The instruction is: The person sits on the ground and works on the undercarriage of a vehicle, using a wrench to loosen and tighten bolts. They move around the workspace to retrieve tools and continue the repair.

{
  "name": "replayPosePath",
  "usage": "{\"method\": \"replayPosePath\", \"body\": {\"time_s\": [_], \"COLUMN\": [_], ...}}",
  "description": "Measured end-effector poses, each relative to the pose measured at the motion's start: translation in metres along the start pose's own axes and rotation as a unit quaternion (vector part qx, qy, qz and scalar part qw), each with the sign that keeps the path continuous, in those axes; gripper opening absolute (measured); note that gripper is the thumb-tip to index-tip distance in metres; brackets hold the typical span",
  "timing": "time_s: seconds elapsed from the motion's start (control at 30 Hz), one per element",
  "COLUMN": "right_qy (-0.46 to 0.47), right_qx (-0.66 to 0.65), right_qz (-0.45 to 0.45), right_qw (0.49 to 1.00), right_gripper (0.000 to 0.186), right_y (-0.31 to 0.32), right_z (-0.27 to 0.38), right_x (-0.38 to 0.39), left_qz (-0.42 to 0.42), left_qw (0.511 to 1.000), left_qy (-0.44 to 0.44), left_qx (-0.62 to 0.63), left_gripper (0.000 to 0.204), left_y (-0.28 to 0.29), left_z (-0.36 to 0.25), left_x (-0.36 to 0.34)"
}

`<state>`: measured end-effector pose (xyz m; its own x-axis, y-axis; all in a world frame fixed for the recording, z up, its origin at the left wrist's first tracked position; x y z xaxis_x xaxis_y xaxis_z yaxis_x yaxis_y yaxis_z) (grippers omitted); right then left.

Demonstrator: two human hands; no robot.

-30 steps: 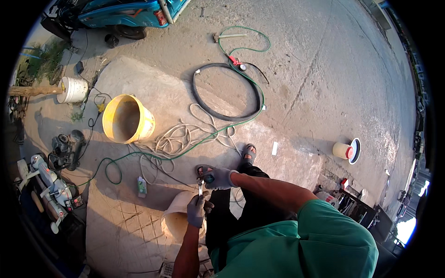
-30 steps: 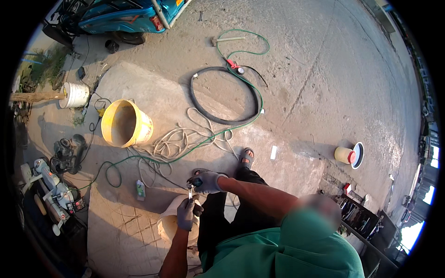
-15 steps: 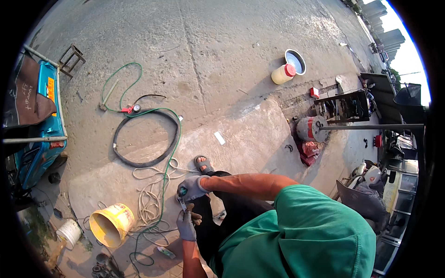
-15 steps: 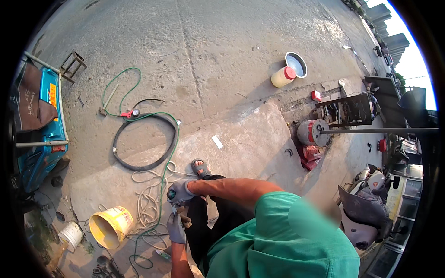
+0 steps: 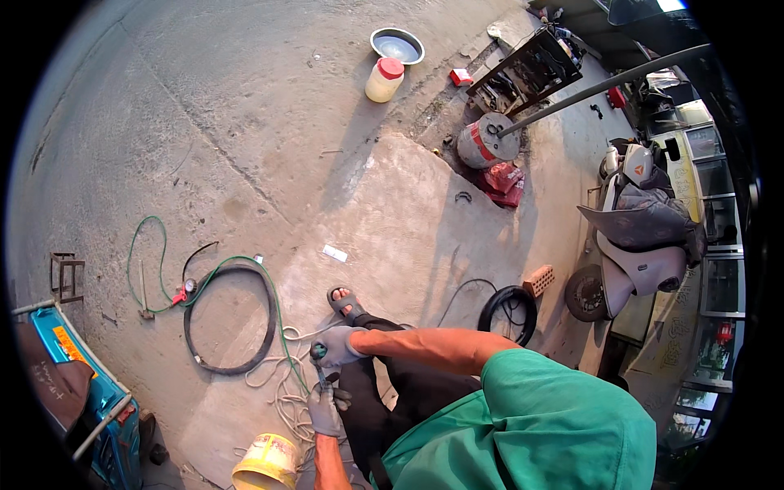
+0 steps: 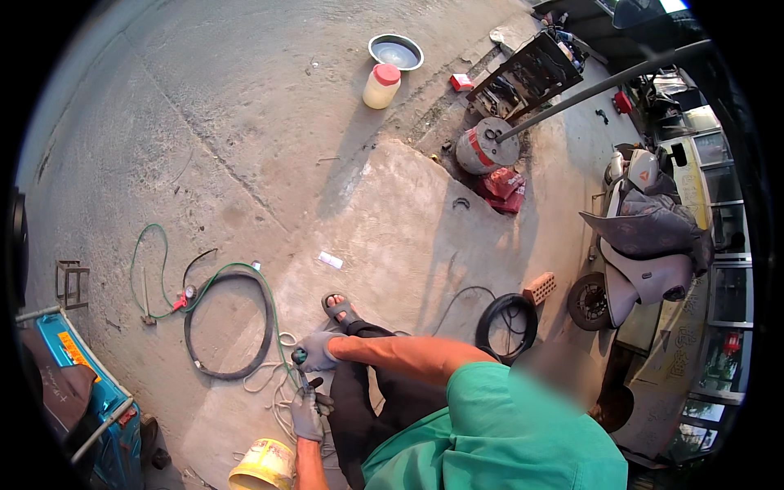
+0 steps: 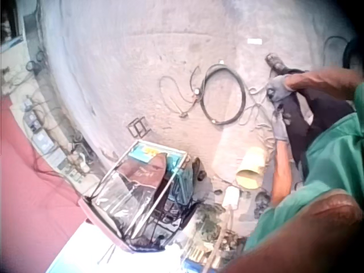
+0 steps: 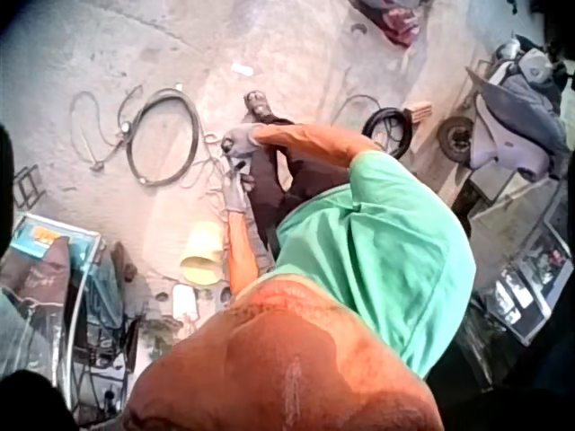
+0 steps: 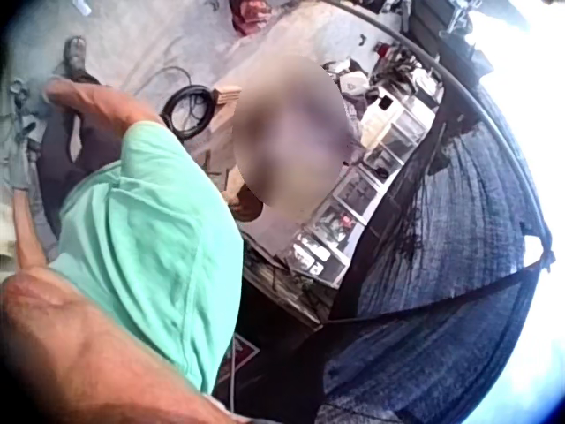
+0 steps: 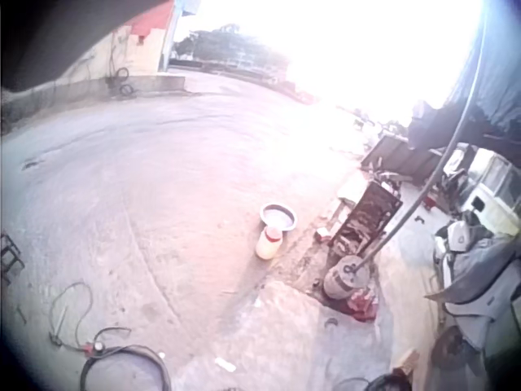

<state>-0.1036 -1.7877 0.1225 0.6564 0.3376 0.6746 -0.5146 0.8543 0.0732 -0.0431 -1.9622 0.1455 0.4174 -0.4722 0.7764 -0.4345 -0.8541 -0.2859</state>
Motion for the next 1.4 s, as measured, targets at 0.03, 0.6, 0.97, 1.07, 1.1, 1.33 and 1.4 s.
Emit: {"method": "replayPosePath", "body": {"time_s": [0.03,0.6,0.97,1.07,1.1,1.33,1.4], "right_qy": [-0.009,-0.039,0.06,0.07,0.072,0.099,0.104], "right_qx": [0.008,-0.242,-0.385,-0.372,-0.369,-0.423,-0.452], "right_qz": [-0.018,-0.043,-0.056,-0.066,-0.077,-0.111,-0.113], "right_qw": [1.0,0.969,0.919,0.923,0.924,0.894,0.879], "right_gripper": [0.025,0.026,0.03,0.033,0.032,0.031,0.032], "right_y": [0.004,0.074,0.116,0.126,0.129,0.15,0.15], "right_z": [-0.001,-0.031,-0.048,-0.057,-0.059,-0.069,-0.075], "right_x": [0.005,0.036,0.049,0.051,0.052,0.059,0.054], "left_qz": [0.009,0.091,0.098,0.095,0.094,0.093,0.091], "left_qw": [1.0,0.995,0.994,0.995,0.995,0.994,0.994], "left_qy": [-0.003,0.032,0.038,0.039,0.042,0.052,0.058], "left_qx": [-0.006,-0.029,-0.015,0.0,0.009,-0.003,0.007], "left_gripper": [0.035,0.038,0.035,0.036,0.036,0.034,0.034], "left_y": [0.0,-0.058,-0.105,-0.118,-0.121,-0.135,-0.136], "left_z": [0.0,-0.057,-0.087,-0.096,-0.098,-0.106,-0.104], "left_x": [-0.002,-0.048,-0.075,-0.082,-0.085,-0.102,-0.106]}}
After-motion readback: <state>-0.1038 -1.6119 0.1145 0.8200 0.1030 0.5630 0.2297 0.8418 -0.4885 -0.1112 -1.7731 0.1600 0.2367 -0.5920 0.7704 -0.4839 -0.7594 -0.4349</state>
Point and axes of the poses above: each hand's wrist, its own x-axis away from the middle knuckle, its own y-axis out of the back of the hand, z = x × y, the point moved 7 cm from there along -x, towards the middle knuckle, and after that the axes turned 3 degrees about z, right-handed, at the moved point
